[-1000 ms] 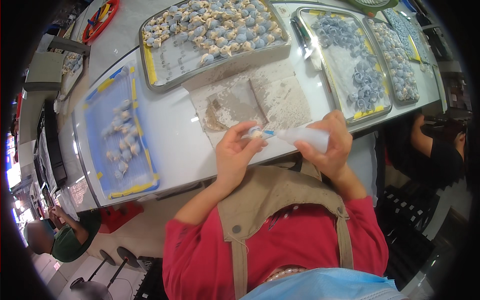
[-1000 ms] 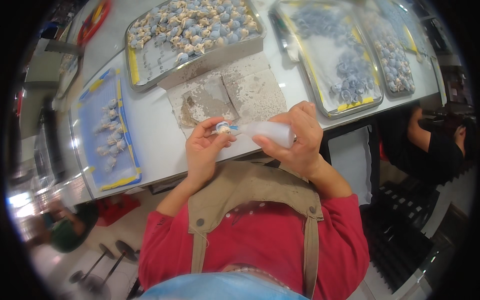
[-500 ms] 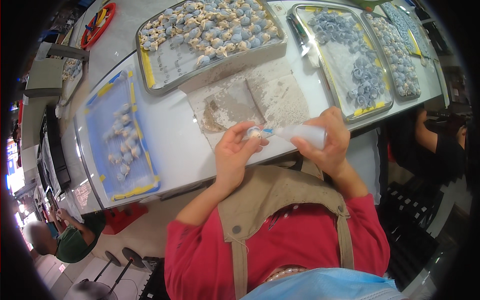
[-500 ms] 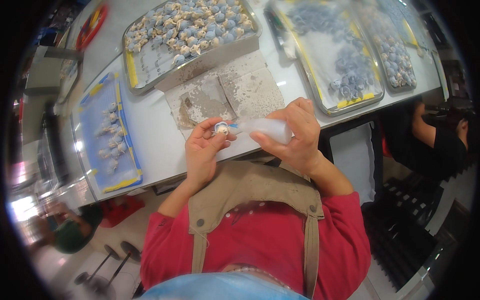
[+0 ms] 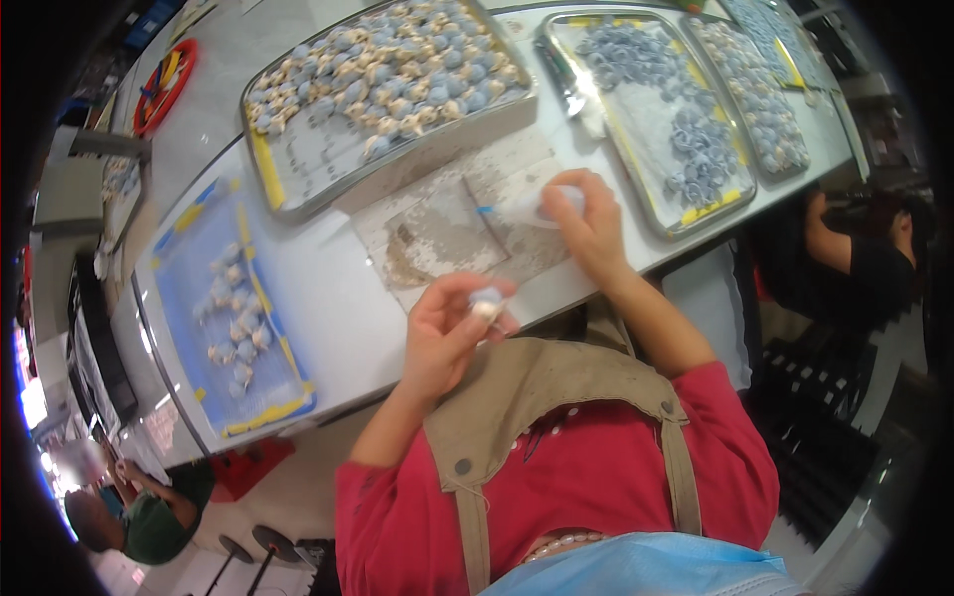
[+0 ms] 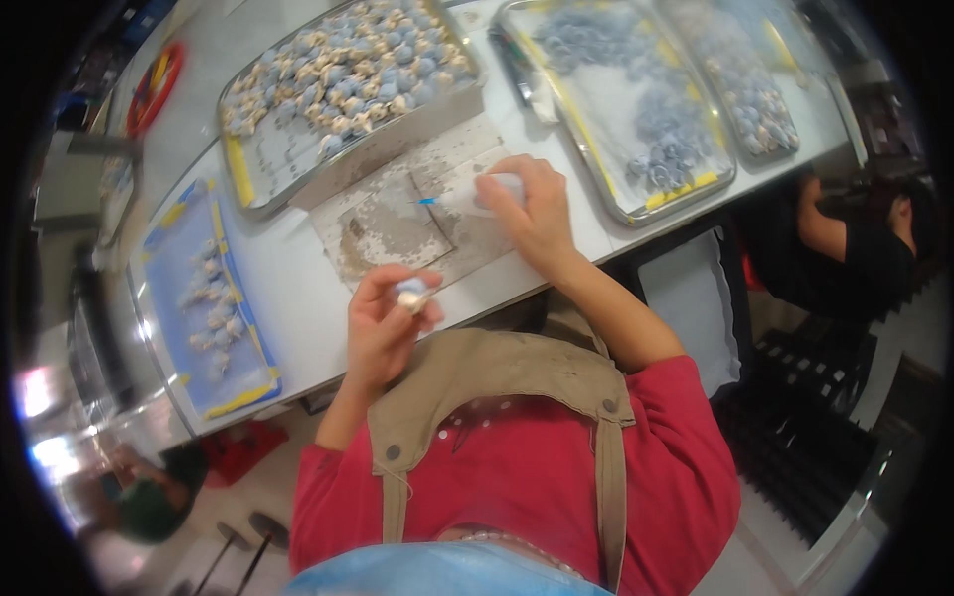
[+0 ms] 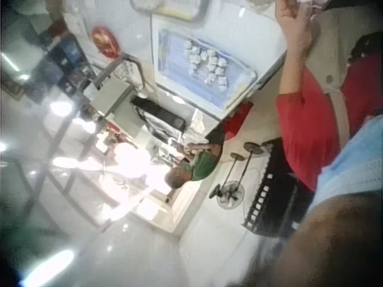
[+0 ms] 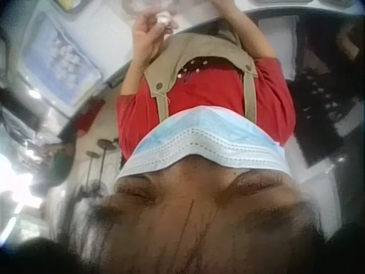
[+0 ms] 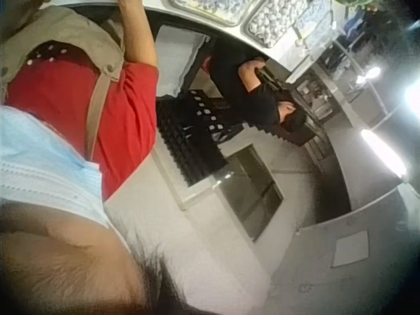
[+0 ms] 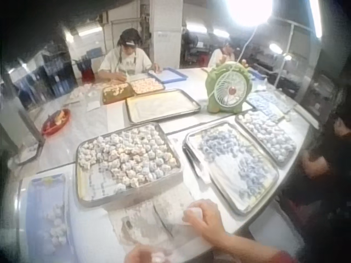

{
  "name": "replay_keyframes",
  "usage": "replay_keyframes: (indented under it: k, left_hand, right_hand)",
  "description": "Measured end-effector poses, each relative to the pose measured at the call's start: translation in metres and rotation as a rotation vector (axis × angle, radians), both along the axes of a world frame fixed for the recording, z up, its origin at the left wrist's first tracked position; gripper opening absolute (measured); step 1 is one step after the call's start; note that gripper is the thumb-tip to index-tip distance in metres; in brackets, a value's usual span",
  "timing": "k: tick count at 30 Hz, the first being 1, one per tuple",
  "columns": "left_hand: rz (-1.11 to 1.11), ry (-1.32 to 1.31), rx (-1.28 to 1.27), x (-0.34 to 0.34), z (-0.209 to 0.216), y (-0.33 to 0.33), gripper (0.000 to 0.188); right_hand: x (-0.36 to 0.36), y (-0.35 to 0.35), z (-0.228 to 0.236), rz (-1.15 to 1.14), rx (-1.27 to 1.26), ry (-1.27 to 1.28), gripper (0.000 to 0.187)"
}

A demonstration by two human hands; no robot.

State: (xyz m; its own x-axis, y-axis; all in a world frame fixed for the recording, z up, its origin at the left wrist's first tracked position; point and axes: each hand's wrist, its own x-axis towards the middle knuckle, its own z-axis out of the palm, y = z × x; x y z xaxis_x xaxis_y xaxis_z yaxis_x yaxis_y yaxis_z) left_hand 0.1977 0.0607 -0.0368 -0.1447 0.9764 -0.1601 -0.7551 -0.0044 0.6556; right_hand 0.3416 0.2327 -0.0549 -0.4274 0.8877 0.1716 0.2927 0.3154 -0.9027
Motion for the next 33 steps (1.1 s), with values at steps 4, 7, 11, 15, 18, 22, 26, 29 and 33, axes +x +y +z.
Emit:
replay_keyframes:
  k: [4, 7, 11, 15, 18, 22, 26, 29, 33]
  left_hand:
    - [-0.053, 0.004, 0.037, -0.005, 0.005, 0.005, 0.041]
    - [-0.049, 0.034, 0.031, -0.006, 0.002, 0.006, 0.037]
    - [-0.061, 0.040, -0.030, 0.001, 0.001, 0.010, 0.038]
    - [-0.080, 0.059, -0.067, 0.009, 0.004, 0.014, 0.036]
    - [-0.075, 0.063, -0.117, 0.015, 0.008, 0.017, 0.036]
    - [-0.042, 0.096, -0.222, 0.019, 0.007, 0.020, 0.035]
    - [0.028, 0.141, -0.296, 0.023, 0.006, 0.026, 0.033]
    - [0.037, 0.091, -0.290, 0.024, 0.004, 0.029, 0.033]
    - [0.050, 0.014, -0.208, 0.023, 0.000, 0.026, 0.033]
  right_hand:
    - [0.003, 0.010, 0.003, 0.004, 0.254, -0.188, 0.020]
    - [0.026, 0.046, 0.007, -0.082, 0.429, -0.222, 0.018]
    - [0.070, 0.132, 0.018, -0.431, 0.643, -0.626, 0.025]
    - [0.080, 0.188, 0.017, -0.540, 0.648, -0.918, 0.032]
    - [0.080, 0.203, 0.013, -0.437, 0.560, -0.955, 0.032]
    - [0.072, 0.174, 0.017, -0.192, 0.597, -0.435, 0.030]
    - [0.039, 0.065, 0.050, 0.069, 0.045, 0.065, 0.021]
    - [0.024, 0.002, 0.043, 0.224, -0.253, 0.411, 0.022]
    - [0.016, -0.035, 0.036, 0.407, 0.173, 0.189, 0.024]
